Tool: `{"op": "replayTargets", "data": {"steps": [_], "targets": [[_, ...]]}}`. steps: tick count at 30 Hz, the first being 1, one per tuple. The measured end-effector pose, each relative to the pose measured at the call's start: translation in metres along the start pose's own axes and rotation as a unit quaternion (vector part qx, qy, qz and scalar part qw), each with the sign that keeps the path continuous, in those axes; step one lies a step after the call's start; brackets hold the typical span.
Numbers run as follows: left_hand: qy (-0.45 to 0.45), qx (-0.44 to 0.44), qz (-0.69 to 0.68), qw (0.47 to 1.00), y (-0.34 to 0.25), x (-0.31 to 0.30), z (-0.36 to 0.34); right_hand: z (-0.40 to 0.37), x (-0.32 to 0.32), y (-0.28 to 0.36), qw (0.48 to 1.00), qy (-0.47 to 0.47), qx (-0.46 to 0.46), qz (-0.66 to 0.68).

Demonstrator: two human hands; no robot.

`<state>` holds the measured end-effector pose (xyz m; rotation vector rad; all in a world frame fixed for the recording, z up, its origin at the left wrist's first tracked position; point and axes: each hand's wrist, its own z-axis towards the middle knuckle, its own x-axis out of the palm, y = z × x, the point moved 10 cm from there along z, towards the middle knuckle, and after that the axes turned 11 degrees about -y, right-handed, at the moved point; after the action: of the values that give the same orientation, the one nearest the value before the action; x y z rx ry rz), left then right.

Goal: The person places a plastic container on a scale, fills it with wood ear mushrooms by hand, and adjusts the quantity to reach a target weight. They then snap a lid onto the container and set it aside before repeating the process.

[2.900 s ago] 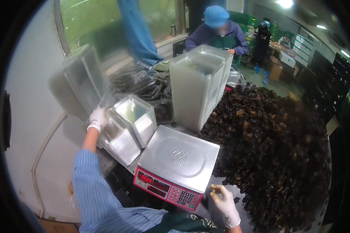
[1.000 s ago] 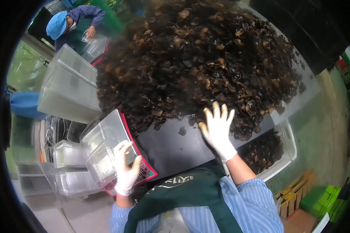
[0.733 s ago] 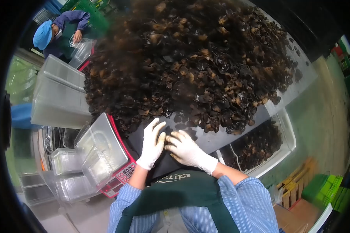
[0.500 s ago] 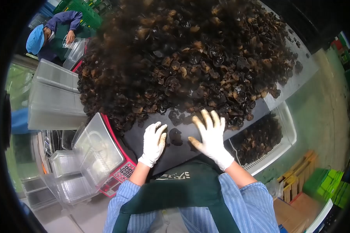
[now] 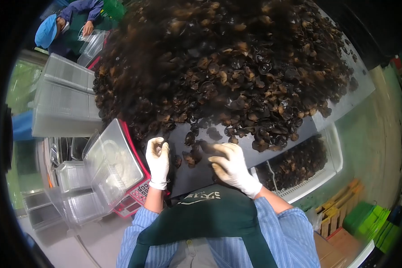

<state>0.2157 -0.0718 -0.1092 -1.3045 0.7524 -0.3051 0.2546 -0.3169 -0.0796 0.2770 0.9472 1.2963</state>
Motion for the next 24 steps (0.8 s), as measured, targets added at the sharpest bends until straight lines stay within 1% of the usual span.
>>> {"op": "replayTargets", "data": {"steps": [2, 4, 5, 6, 7, 8, 9, 10, 11, 12, 14, 15, 16, 18, 19, 20, 22, 23, 24], "targets": [[0.002, -0.088, -0.146, 0.985, 0.003, 0.007, -0.002, -0.01, -0.007, -0.004, 1.0, 0.015, -0.003, -0.018], [0.091, -0.073, -0.098, 0.988, -0.025, 0.033, -0.019, -0.017, -0.009, -0.003, 0.999, 0.028, -0.012, -0.027], [0.198, -0.086, -0.179, 0.96, -0.066, 0.061, -0.047, -0.019, -0.009, -0.002, 0.999, 0.033, -0.012, -0.031], [0.302, -0.099, -0.258, 0.913, -0.108, 0.08, -0.075, -0.022, -0.009, -0.001, 0.999, 0.038, -0.011, -0.034], [0.359, -0.033, -0.231, 0.904, -0.132, 0.082, -0.084, -0.028, -0.009, -0.008, 0.999, 0.029, 0.007, -0.038], [0.415, 0.034, -0.201, 0.887, -0.147, 0.086, -0.095, -0.027, -0.012, -0.007, 0.999, 0.027, 0.004, -0.042], [0.398, 0.057, -0.162, 0.901, -0.141, 0.087, -0.085, -0.021, -0.013, -0.004, 0.997, 0.052, 0.025, -0.051], [0.34, 0.08, -0.121, 0.929, -0.126, 0.084, -0.069, -0.016, -0.014, -0.001, 0.994, 0.076, 0.047, -0.061], [0.292, 0.16, -0.021, 0.943, -0.11, 0.079, -0.055, -0.02, -0.006, -0.001, 0.987, 0.134, 0.051, -0.066], [0.241, 0.238, 0.078, 0.938, -0.096, 0.073, -0.044, -0.027, 0.0, 0.0, 0.979, 0.183, 0.042, -0.076], [0.182, 0.293, 0.261, 0.902, -0.072, 0.062, -0.045, -0.043, 0.013, -0.001, 0.97, 0.224, 0.026, -0.093], [0.186, 0.28, 0.309, 0.89, -0.05, 0.056, -0.049, -0.046, 0.015, -0.006, 0.969, 0.218, 0.021, -0.113], [0.198, 0.276, 0.334, 0.879, -0.029, 0.052, -0.056, -0.04, 0.013, -0.011, 0.973, 0.193, 0.033, -0.126], [0.201, 0.239, 0.304, 0.9, 0.001, 0.038, -0.066, -0.016, 0.004, -0.028, 0.971, 0.12, 0.09, -0.189], [0.204, 0.226, 0.297, 0.905, 0.002, 0.032, -0.072, -0.005, 0.004, -0.035, 0.97, 0.093, 0.114, -0.193], [0.188, 0.202, 0.26, 0.925, 0.0, 0.029, -0.07, 0.0, 0.011, -0.04, 0.967, 0.1, 0.133, -0.193], [0.151, 0.15, 0.186, 0.959, -0.003, 0.023, -0.067, -0.001, 0.04, -0.027, 0.968, 0.163, 0.092, -0.166], [0.151, 0.168, 0.183, 0.957, -0.011, 0.026, -0.064, -0.004, 0.053, -0.012, 0.966, 0.205, 0.043, -0.149], [0.15, 0.186, 0.179, 0.954, -0.02, 0.029, -0.06, -0.011, 0.06, 0.007, 0.971, 0.201, -0.016, -0.129]]}}
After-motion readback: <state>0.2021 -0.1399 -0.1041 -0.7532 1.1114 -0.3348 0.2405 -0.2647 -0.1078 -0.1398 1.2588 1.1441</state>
